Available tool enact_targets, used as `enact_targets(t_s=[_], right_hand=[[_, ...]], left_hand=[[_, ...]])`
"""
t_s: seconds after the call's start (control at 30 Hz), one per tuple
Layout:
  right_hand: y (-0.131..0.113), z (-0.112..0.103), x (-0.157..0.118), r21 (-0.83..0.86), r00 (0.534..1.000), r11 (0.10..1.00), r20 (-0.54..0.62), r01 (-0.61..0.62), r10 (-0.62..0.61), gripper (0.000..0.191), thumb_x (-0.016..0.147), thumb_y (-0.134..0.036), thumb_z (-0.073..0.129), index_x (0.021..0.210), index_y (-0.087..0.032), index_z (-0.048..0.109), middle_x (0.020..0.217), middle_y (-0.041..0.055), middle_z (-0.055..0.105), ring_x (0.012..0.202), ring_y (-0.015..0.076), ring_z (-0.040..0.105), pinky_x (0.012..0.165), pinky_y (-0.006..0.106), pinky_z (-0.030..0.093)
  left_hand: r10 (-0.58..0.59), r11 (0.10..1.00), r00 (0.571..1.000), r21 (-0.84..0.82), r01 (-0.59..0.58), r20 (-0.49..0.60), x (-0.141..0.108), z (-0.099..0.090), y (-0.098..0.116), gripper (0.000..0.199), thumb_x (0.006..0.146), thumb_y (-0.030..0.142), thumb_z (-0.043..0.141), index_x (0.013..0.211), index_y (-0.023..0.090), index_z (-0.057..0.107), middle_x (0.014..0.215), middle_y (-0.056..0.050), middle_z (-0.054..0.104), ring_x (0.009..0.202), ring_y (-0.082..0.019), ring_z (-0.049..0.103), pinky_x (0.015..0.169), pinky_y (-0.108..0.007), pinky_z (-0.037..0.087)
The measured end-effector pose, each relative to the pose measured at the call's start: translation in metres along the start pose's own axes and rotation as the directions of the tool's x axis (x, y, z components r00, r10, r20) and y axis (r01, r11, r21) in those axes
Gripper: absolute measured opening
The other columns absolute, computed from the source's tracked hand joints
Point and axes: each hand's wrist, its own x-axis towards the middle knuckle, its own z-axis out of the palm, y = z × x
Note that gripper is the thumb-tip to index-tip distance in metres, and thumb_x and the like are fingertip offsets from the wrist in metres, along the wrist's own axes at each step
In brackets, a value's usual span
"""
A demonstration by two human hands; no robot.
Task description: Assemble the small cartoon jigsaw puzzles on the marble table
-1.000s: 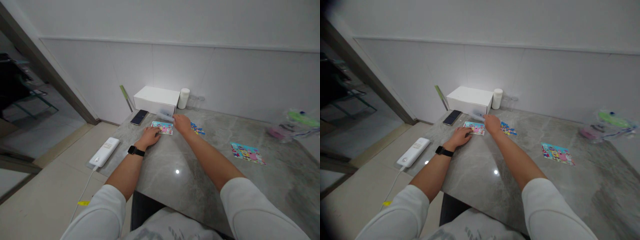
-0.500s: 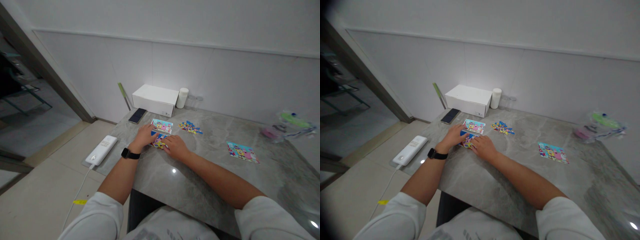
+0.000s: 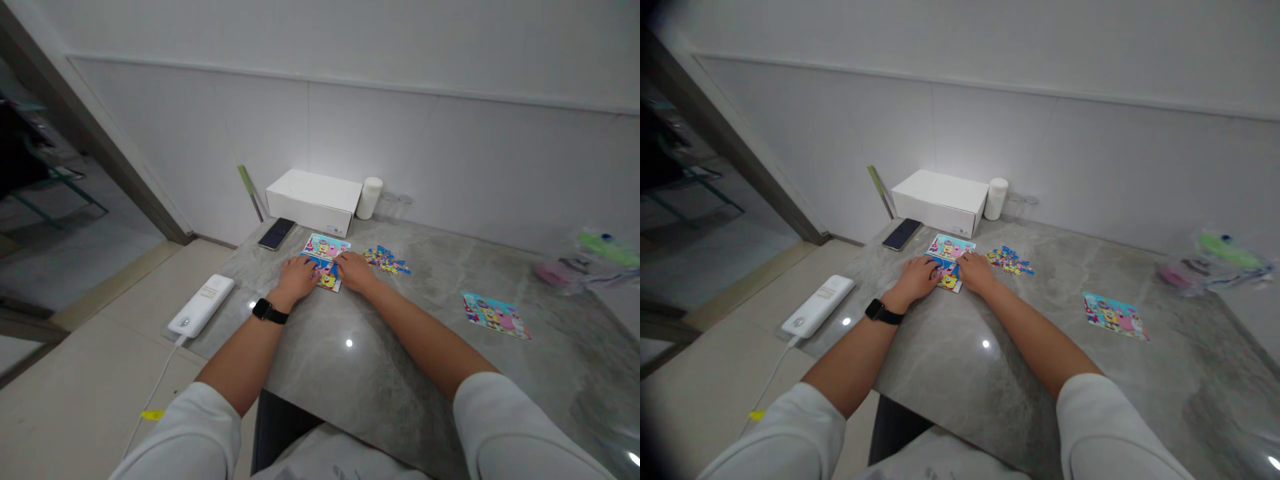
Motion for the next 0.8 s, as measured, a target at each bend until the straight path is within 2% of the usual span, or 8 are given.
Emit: enact_targets(t_s=[0.17,0.3,0.47,0.8], right_hand=[[0.009,0.003,0.015,0.013,0.998,0.998,-0.015,-0.057,0.058,0.042,0.107,-0.027,0.043,0.141,-0.019,0.067,0.141,0.0154,0.066,0.127,0.0291,0.058,0.108,0.04,0.043],[0.01,0.009,0.017,0.025,0.994,0.995,-0.055,-0.096,0.097,0.043,0.108,-0.029,0.043,0.142,-0.021,0.067,0.143,0.0151,0.064,0.128,0.0292,0.057,0.108,0.041,0.042],[0.01,0.017,0.014,0.064,0.983,0.99,-0.126,-0.124,0.132,0.039,0.108,-0.031,0.045,0.139,-0.022,0.068,0.14,0.0137,0.066,0.127,0.0295,0.057,0.11,0.043,0.038],[0.005,0.014,0.011,0.07,0.979,0.987,-0.134,-0.143,0.151,0.037,0.108,-0.035,0.047,0.134,-0.021,0.069,0.136,0.0155,0.068,0.126,0.0309,0.058,0.11,0.045,0.038]], left_hand=[[-0.024,1.0,1.0,-0.002,0.024,-0.017,0.007,0.008,0.003,0.041,0.103,0.049,0.056,0.134,0.026,0.07,0.145,-0.013,0.064,0.133,-0.035,0.058,0.112,-0.052,0.043],[-0.021,0.999,0.999,-0.031,0.02,-0.037,0.01,0.012,0.004,0.043,0.104,0.047,0.055,0.139,0.026,0.067,0.152,-0.012,0.061,0.138,-0.034,0.055,0.117,-0.053,0.039],[-0.018,0.999,0.999,-0.042,0.016,-0.047,0.012,0.013,0.007,0.04,0.104,0.045,0.053,0.136,0.027,0.069,0.151,-0.011,0.062,0.136,-0.033,0.055,0.117,-0.053,0.039],[-0.005,0.999,1.0,-0.039,0.004,-0.026,0.01,0.014,0.008,0.039,0.102,0.045,0.057,0.134,0.026,0.07,0.147,-0.013,0.063,0.135,-0.036,0.055,0.115,-0.055,0.04]])
